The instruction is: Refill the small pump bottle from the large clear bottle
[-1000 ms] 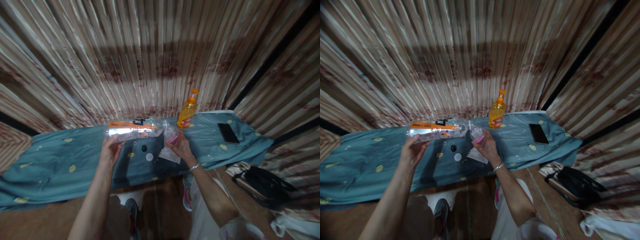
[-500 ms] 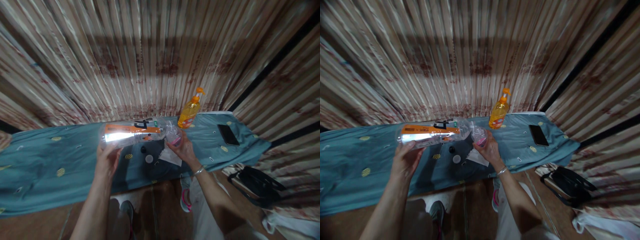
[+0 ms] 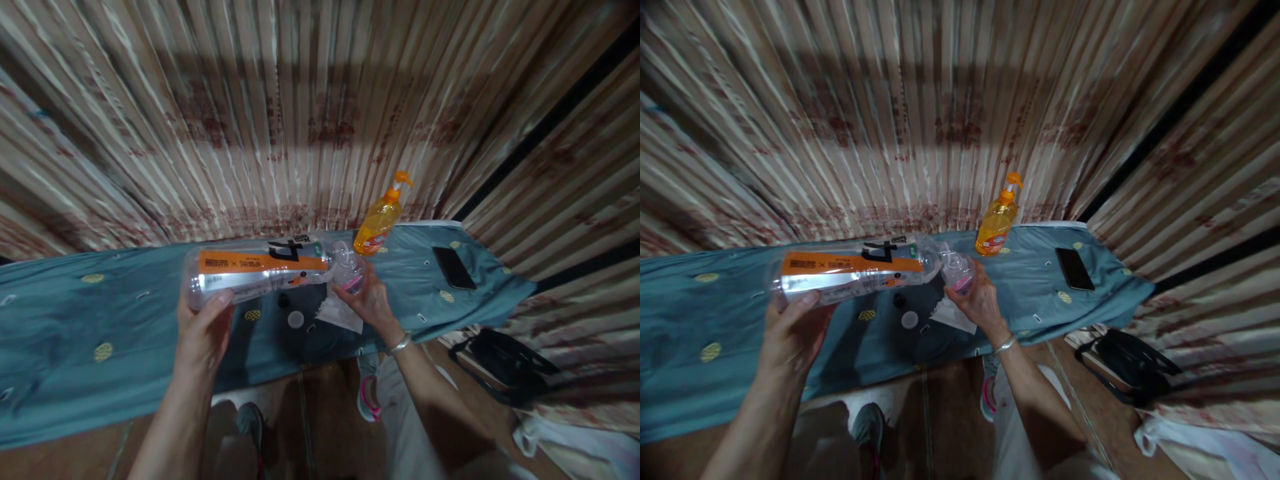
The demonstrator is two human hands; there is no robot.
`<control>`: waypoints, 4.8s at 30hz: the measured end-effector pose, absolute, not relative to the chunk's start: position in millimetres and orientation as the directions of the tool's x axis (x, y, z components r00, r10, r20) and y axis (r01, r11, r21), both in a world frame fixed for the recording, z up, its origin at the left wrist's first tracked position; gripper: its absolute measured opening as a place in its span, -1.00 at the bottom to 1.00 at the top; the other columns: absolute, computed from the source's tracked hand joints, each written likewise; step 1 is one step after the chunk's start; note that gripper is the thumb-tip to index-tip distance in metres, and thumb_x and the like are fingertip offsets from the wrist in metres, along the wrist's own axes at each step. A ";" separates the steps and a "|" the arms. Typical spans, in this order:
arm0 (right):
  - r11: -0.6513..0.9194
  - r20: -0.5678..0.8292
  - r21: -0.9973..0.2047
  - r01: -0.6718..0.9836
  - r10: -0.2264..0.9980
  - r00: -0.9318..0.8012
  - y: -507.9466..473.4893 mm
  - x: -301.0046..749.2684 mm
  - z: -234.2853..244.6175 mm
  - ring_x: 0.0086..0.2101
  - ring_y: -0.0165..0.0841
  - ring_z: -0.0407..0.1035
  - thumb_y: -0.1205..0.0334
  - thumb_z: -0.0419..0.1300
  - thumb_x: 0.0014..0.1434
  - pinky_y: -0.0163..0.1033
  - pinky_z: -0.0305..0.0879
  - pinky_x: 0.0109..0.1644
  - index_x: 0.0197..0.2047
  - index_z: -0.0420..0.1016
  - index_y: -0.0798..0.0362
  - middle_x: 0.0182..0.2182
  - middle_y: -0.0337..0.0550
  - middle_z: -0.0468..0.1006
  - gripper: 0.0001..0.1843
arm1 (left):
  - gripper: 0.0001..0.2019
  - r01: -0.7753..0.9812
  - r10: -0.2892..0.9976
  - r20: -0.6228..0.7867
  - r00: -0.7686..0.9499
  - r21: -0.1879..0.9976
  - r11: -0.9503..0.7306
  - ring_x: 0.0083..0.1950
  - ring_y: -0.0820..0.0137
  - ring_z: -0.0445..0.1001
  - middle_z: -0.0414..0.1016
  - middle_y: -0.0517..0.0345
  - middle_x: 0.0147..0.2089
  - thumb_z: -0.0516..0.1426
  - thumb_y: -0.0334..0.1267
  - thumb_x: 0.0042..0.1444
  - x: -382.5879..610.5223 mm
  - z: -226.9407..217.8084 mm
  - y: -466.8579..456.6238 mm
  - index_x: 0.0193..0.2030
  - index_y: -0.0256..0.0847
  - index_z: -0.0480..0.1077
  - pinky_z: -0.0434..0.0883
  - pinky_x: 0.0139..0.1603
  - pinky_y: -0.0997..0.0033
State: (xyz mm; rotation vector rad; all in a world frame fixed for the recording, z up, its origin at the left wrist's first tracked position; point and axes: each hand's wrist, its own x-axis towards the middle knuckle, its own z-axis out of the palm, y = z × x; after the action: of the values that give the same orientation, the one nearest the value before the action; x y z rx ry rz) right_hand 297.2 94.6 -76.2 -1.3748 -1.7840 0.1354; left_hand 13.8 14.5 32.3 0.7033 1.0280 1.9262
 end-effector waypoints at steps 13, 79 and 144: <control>0.396 0.555 -0.561 0.727 0.832 -0.025 96.0 296.9 -76.3 0.02 0.09 0.62 -0.21 0.42 0.15 0.21 0.64 0.05 0.37 0.29 0.15 0.11 0.28 0.62 -0.09 | -0.34 -0.396 0.854 0.129 -0.504 0.844 -0.361 -0.22 0.30 0.65 0.71 0.13 -0.19 0.58 -0.23 -0.40 13.7 30.7 16.8 -0.03 -0.07 0.64 0.63 -0.13 0.34; 0.370 0.498 -0.624 0.688 0.867 -0.015 93.0 300.3 -68.8 0.12 0.14 0.56 -0.34 0.44 0.08 0.28 0.57 0.17 0.36 0.32 0.12 0.19 0.31 0.56 0.00 | -0.37 -0.364 0.862 0.171 -0.478 0.854 -0.371 -0.12 0.24 0.60 0.68 0.18 -0.11 0.59 -0.19 -0.39 21.1 32.1 18.6 -0.06 0.00 0.61 0.59 -0.02 0.15; 0.306 0.465 -0.615 0.727 0.885 0.021 94.7 296.1 -67.2 0.07 0.12 0.59 -0.08 0.44 0.12 0.33 0.55 0.16 0.39 0.25 0.09 0.15 0.29 0.59 -0.10 | -0.29 -0.340 0.869 0.173 -0.464 0.871 -0.355 0.01 0.13 0.62 0.66 0.07 0.00 0.59 -0.15 -0.37 23.6 30.1 17.0 0.04 -0.03 0.58 0.54 0.16 0.07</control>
State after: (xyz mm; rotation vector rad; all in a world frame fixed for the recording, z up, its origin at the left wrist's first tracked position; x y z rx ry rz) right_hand 296.1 94.7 -67.2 -1.4604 -1.7411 0.2400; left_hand 23.6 17.0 30.1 0.8303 1.0180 1.9090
